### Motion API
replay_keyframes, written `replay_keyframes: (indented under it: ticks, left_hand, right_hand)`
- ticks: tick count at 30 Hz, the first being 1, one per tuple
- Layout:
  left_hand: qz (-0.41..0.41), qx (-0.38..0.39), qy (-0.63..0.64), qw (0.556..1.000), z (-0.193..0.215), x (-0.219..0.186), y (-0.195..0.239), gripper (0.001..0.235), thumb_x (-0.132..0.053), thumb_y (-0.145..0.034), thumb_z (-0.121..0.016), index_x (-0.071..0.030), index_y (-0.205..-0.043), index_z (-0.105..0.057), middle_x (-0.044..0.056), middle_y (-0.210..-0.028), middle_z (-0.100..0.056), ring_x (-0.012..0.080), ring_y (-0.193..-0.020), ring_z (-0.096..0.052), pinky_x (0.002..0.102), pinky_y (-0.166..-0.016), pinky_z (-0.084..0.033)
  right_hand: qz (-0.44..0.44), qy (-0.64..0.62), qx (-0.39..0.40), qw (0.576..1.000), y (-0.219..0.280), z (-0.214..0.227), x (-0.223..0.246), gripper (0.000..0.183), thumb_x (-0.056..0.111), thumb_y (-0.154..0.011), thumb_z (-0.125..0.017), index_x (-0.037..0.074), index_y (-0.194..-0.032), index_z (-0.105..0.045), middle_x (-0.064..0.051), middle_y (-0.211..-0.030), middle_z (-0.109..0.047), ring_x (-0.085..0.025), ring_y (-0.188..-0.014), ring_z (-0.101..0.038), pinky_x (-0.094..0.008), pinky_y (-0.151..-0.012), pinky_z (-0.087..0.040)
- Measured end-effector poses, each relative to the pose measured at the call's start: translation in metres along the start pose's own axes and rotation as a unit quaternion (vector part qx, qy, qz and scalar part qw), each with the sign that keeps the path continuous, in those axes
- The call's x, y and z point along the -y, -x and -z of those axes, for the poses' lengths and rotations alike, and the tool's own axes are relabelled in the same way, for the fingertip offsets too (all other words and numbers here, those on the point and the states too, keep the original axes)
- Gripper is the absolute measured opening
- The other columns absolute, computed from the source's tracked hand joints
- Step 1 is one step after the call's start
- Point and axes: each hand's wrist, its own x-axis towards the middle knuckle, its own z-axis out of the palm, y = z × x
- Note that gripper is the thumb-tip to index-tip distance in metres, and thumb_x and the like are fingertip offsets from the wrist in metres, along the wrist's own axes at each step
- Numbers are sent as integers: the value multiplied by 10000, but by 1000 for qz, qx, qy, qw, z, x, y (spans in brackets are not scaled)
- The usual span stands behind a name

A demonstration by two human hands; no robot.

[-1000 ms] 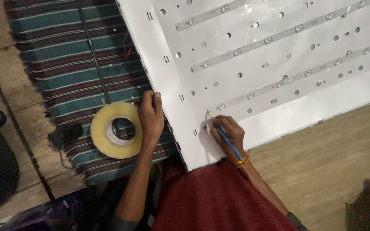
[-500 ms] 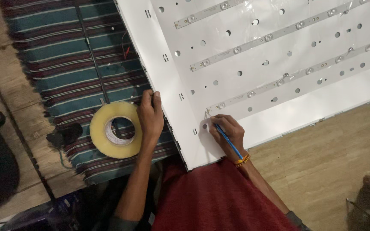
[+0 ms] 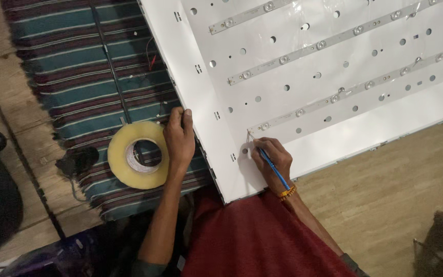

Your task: The person smooths protective film on a white panel with LED strips, then uses a blue pen to mark points along the strips. They handle wires and adjust the panel edge while working on the fixture.

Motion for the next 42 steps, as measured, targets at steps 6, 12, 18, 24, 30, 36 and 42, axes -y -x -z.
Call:
replay_keyframes:
  ticks: [6, 12, 18, 24, 30, 36, 42]
  left_hand:
    - [5, 5, 8, 1000, 3, -3, 0, 284, -276, -1082, -522, -14, -988, -575, 144, -733, -612, 256, -641, -594, 420, -618, -465]
    - [5, 2, 9, 1000, 4, -9, -1, 275, -269, -1081, -520, -12, -1010, -588, 115, -718, -605, 204, -617, -575, 387, -599, -454]
    - [31, 15, 15, 999, 5, -8, -1, 266, -272, -1071, -520, -26, -1003, -596, 91, -698, -608, 193, -604, -578, 392, -582, -461]
    - [13, 7, 6, 1000, 4, -5, -1, 267, -271, -1074, -531, -24, -991, -594, 113, -718, -613, 223, -624, -588, 407, -610, -464]
    - [-11, -2, 9, 1000, 5, -7, 0, 258, -262, -1070, -527, -17, -1003, -576, 125, -735, -616, 251, -624, -597, 417, -603, -459]
    - [10, 16, 9, 1000, 4, -11, 3, 266, -255, -1086, -506, -15, -977, -544, 122, -703, -577, 212, -592, -547, 397, -575, -438]
    - [7, 15, 0, 1000, 7, -15, 1, 281, -264, -1093, -515, -14, -973, -560, 111, -657, -554, 190, -560, -527, 385, -550, -419]
  right_hand:
    - [-1, 11, -18, 1000, -5, -7, 2, 139, 20, -867, -770, 8, -988, -701, -135, -977, -742, -209, -791, -756, -292, -634, -611]
    - [-10, 0, -3, 1000, -5, -4, 9, 126, 16, -856, -765, -12, -960, -699, -133, -905, -733, -209, -748, -740, -306, -622, -594]
    - [-39, -3, 16, 999, -8, -1, 13, 130, 39, -831, -772, -17, -921, -696, -136, -887, -729, -218, -741, -738, -318, -607, -582]
    - [-52, -15, 16, 998, -12, 2, 10, 108, 33, -835, -755, -10, -914, -695, -129, -887, -745, -207, -750, -746, -310, -622, -590]
    - [-173, -98, 11, 980, -6, 4, 3, 106, 63, -901, -731, -22, -963, -728, -115, -812, -751, -152, -666, -671, -277, -563, -529]
    - [-368, -342, 20, 864, -11, 10, -7, 153, 92, -943, -713, -44, -1010, -734, -97, -762, -721, -129, -603, -617, -255, -536, -505]
    - [-436, -446, 93, 776, -29, 23, -23, 188, 100, -934, -715, -56, -1038, -713, -109, -838, -712, -149, -706, -641, -275, -640, -545]
